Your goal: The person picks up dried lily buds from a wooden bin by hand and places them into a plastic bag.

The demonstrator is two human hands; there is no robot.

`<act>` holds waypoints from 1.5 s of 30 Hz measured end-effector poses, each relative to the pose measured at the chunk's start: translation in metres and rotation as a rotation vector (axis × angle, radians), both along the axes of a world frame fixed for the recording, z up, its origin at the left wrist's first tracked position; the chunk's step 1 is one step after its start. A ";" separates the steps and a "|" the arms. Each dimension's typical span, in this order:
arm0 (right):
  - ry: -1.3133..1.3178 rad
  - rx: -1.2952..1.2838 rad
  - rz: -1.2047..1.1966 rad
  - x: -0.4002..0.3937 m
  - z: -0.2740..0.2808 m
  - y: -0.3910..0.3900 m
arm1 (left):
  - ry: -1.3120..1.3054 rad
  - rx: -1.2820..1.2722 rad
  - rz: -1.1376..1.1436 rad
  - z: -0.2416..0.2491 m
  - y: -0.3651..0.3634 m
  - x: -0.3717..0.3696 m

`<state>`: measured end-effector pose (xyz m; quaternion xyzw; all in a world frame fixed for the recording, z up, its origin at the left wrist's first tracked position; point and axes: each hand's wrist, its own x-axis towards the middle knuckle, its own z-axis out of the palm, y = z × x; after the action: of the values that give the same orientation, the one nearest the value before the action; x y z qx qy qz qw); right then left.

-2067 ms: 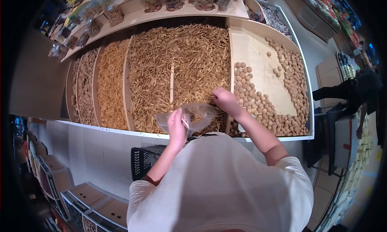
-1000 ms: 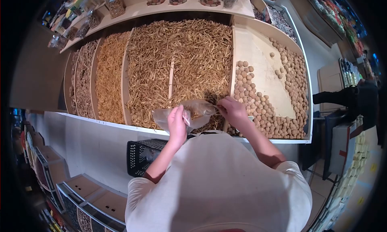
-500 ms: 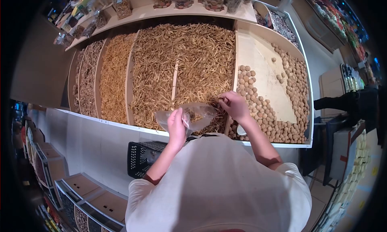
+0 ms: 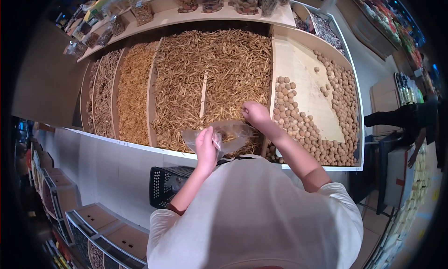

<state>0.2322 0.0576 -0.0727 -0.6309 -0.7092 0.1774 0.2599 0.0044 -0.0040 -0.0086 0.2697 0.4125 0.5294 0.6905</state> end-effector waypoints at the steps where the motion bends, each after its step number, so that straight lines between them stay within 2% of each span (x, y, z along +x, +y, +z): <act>1: 0.000 0.001 0.009 -0.003 -0.002 0.005 | 0.000 0.001 0.009 -0.002 -0.001 -0.003; 7: -0.097 -0.074 0.088 -0.009 -0.018 0.020 | -0.030 -0.025 0.100 -0.009 -0.004 -0.014; 12: 0.060 0.133 0.040 -0.003 0.007 0.002 | 0.035 -0.038 0.163 0.007 -0.003 -0.001; 15: 0.019 0.167 -0.052 0.011 0.017 -0.017 | 0.025 -0.056 0.155 0.007 -0.002 0.001; 17: -0.023 0.134 -0.096 0.026 0.022 -0.032 | 0.024 -0.050 0.145 0.006 -0.001 0.002; 23: 0.273 -0.039 -0.202 0.042 0.070 -0.085 | 0.021 -0.057 0.113 0.003 0.000 0.007; 26: 0.262 -0.008 -0.110 0.032 0.099 -0.096 | 0.009 -0.050 0.091 -0.001 0.001 0.008; 28: 0.250 -0.220 -0.058 0.017 0.116 -0.096 | -0.005 -0.026 0.074 0.000 0.002 0.010; 29: 0.252 -0.217 -0.061 0.013 0.116 -0.094 | 0.000 -0.035 0.070 0.001 0.002 0.011; 31: 0.271 -0.211 0.156 0.004 0.115 -0.086 | 0.007 -0.041 0.063 0.003 0.003 0.012; 34: 0.188 -0.148 0.251 -0.013 0.089 -0.070 | -0.002 -0.023 0.068 0.001 0.002 0.011; 38: 0.166 -0.057 0.243 -0.023 0.089 -0.057 | 0.001 -0.023 0.093 0.001 0.001 0.003; 40: 0.267 -0.025 0.136 -0.016 0.096 -0.052 | 0.005 -0.039 0.108 0.003 0.000 0.002; 43: 0.247 0.115 0.084 0.002 0.084 -0.036 | -0.009 -0.103 0.177 0.004 -0.002 0.002; 45: 0.187 0.081 0.040 0.009 0.079 -0.023 | -0.035 -0.103 0.145 0.003 -0.002 0.001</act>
<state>0.2408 0.0349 0.0066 -0.5860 -0.7010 0.2119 0.3468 0.0056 -0.0063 -0.0056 0.1941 0.4454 0.5608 0.6704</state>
